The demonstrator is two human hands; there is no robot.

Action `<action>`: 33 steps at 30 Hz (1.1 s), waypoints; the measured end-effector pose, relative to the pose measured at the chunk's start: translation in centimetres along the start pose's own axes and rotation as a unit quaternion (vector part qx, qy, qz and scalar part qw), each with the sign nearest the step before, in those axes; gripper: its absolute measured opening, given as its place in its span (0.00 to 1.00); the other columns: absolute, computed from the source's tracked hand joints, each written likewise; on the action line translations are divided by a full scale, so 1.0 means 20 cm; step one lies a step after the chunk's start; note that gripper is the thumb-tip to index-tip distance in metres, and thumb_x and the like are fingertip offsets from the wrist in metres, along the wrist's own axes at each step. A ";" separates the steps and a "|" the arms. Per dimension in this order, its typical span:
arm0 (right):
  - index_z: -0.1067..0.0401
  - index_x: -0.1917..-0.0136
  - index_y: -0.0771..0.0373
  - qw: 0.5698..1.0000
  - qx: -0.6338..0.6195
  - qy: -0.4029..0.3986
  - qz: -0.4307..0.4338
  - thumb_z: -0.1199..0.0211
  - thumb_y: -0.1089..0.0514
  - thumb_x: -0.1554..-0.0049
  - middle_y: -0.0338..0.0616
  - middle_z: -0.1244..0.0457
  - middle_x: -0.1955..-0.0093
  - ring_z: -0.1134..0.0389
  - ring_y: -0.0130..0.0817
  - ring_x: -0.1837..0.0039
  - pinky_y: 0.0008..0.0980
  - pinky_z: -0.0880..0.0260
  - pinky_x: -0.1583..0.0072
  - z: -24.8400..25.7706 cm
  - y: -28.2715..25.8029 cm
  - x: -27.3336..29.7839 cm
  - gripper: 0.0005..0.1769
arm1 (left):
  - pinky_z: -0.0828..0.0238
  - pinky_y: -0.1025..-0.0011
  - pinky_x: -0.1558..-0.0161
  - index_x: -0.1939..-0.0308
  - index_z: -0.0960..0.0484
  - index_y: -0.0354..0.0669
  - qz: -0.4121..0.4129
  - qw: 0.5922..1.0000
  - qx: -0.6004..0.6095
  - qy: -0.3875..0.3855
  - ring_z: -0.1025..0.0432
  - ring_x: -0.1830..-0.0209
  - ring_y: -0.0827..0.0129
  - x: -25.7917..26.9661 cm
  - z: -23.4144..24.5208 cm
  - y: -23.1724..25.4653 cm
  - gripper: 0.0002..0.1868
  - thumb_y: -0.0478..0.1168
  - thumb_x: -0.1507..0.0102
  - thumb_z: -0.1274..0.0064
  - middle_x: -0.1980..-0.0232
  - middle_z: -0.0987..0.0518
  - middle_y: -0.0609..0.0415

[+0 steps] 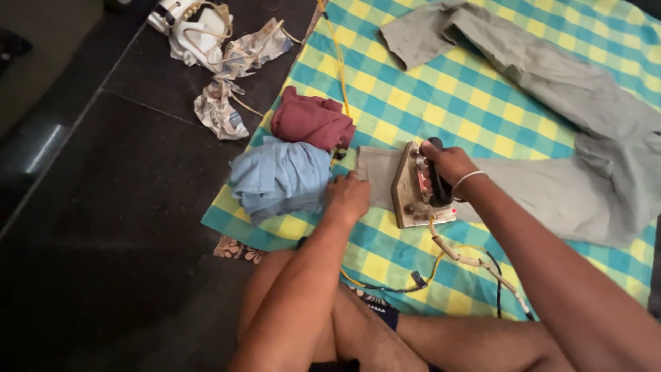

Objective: The recorder folds a pair of trousers on a mat on the floor and then uses an iron to press the legs.

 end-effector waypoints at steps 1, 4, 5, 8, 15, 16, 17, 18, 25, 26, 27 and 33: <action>0.32 0.55 0.67 1.000 0.004 -0.004 0.000 0.38 0.42 0.39 0.47 0.39 0.67 0.37 0.39 0.71 0.42 0.33 0.67 -0.01 -0.01 0.00 0.24 | 0.31 0.49 0.39 0.48 0.14 0.48 0.005 1.000 0.002 0.001 0.32 0.34 0.44 0.00 0.00 0.00 0.15 0.39 0.37 0.51 0.32 0.28 0.45; 0.29 0.55 0.68 1.000 -0.003 0.005 0.001 0.38 0.41 0.39 0.45 0.39 0.68 0.37 0.38 0.71 0.39 0.34 0.67 -0.03 -0.01 -0.01 0.24 | 0.32 0.50 0.38 0.46 0.16 0.48 -0.002 1.000 -0.002 0.000 0.33 0.34 0.42 0.03 0.04 0.00 0.17 0.40 0.38 0.50 0.33 0.29 0.44; 0.30 0.54 0.68 1.000 -0.011 0.010 0.007 0.38 0.41 0.39 0.45 0.39 0.68 0.37 0.37 0.71 0.39 0.35 0.68 -0.02 0.00 -0.01 0.25 | 0.30 0.50 0.40 0.48 0.16 0.46 0.007 1.000 0.019 0.014 0.32 0.36 0.42 0.03 0.06 0.02 0.16 0.39 0.38 0.51 0.34 0.27 0.43; 0.30 0.55 0.69 0.999 -0.012 0.014 0.044 0.38 0.41 0.38 0.45 0.39 0.68 0.37 0.37 0.72 0.38 0.35 0.69 0.00 -0.02 -0.08 0.26 | 0.27 0.49 0.45 0.47 0.18 0.43 0.038 0.996 0.077 0.033 0.27 0.41 0.42 -0.03 0.08 0.01 0.16 0.40 0.38 0.51 0.40 0.23 0.41; 0.28 0.56 0.70 0.995 0.043 0.020 0.088 0.38 0.40 0.38 0.46 0.38 0.68 0.36 0.36 0.72 0.39 0.34 0.68 0.06 -0.10 -0.23 0.27 | 0.24 0.51 0.48 0.51 0.18 0.41 0.031 0.995 0.034 0.092 0.22 0.47 0.46 -0.01 -0.04 0.00 0.13 0.37 0.40 0.48 0.48 0.18 0.41; 0.28 0.56 0.70 0.995 0.042 0.018 0.089 0.38 0.40 0.38 0.46 0.38 0.68 0.36 0.36 0.72 0.39 0.34 0.68 0.05 -0.14 -0.22 0.27 | 0.24 0.51 0.48 0.51 0.18 0.41 0.033 0.994 0.033 0.094 0.22 0.47 0.46 -0.02 -0.04 0.00 0.13 0.37 0.40 0.48 0.48 0.18 0.41; 0.29 0.55 0.70 0.995 0.049 0.017 0.082 0.38 0.40 0.38 0.46 0.38 0.68 0.36 0.36 0.71 0.39 0.33 0.68 0.05 -0.16 -0.21 0.27 | 0.24 0.51 0.49 0.51 0.19 0.41 0.033 0.995 0.035 0.091 0.22 0.47 0.46 -0.02 -0.05 0.00 0.14 0.36 0.40 0.47 0.47 0.19 0.41; 0.29 0.55 0.70 0.995 0.056 0.015 0.075 0.38 0.40 0.38 0.46 0.38 0.68 0.36 0.36 0.71 0.39 0.33 0.68 0.05 -0.18 -0.20 0.28 | 0.24 0.51 0.49 0.50 0.19 0.41 0.034 0.995 0.037 0.089 0.23 0.46 0.46 -0.02 -0.06 0.00 0.14 0.36 0.41 0.46 0.47 0.19 0.42; 0.31 0.53 0.66 0.998 0.041 0.013 0.048 0.40 0.39 0.39 0.44 0.39 0.68 0.38 0.35 0.72 0.39 0.34 0.68 0.03 -0.18 -0.14 0.26 | 0.23 0.50 0.51 0.46 0.25 0.42 0.043 0.995 0.036 0.079 0.24 0.44 0.46 -0.07 -0.07 0.01 0.17 0.37 0.39 0.45 0.44 0.21 0.42; 0.31 0.53 0.66 0.999 0.033 0.014 0.040 0.40 0.39 0.39 0.43 0.39 0.68 0.37 0.35 0.71 0.39 0.33 0.68 0.03 -0.17 -0.12 0.25 | 0.25 0.48 0.50 0.45 0.27 0.44 0.052 0.995 0.038 0.074 0.24 0.43 0.47 -0.06 -0.05 0.01 0.19 0.37 0.39 0.45 0.44 0.21 0.43; 0.31 0.53 0.65 0.999 0.026 0.016 0.033 0.40 0.39 0.39 0.43 0.39 0.68 0.37 0.35 0.71 0.39 0.33 0.68 0.02 -0.17 -0.11 0.25 | 0.27 0.45 0.48 0.43 0.28 0.45 0.061 0.995 0.040 0.069 0.25 0.43 0.47 -0.05 -0.03 0.02 0.20 0.37 0.39 0.45 0.44 0.22 0.44; 0.30 0.53 0.69 0.997 0.019 0.040 0.058 0.39 0.39 0.39 0.44 0.40 0.68 0.37 0.35 0.71 0.39 0.34 0.68 0.02 -0.08 -0.10 0.27 | 0.27 0.47 0.46 0.42 0.31 0.40 0.067 0.994 0.063 0.064 0.24 0.43 0.47 -0.05 -0.03 0.01 0.24 0.38 0.41 0.43 0.44 0.22 0.39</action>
Point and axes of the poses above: each hand's wrist, its own x-axis away from the middle knuckle, its own z-axis out of the back of the hand, y = z × x, the point moved 1 cm from there along -x, towards the middle knuckle
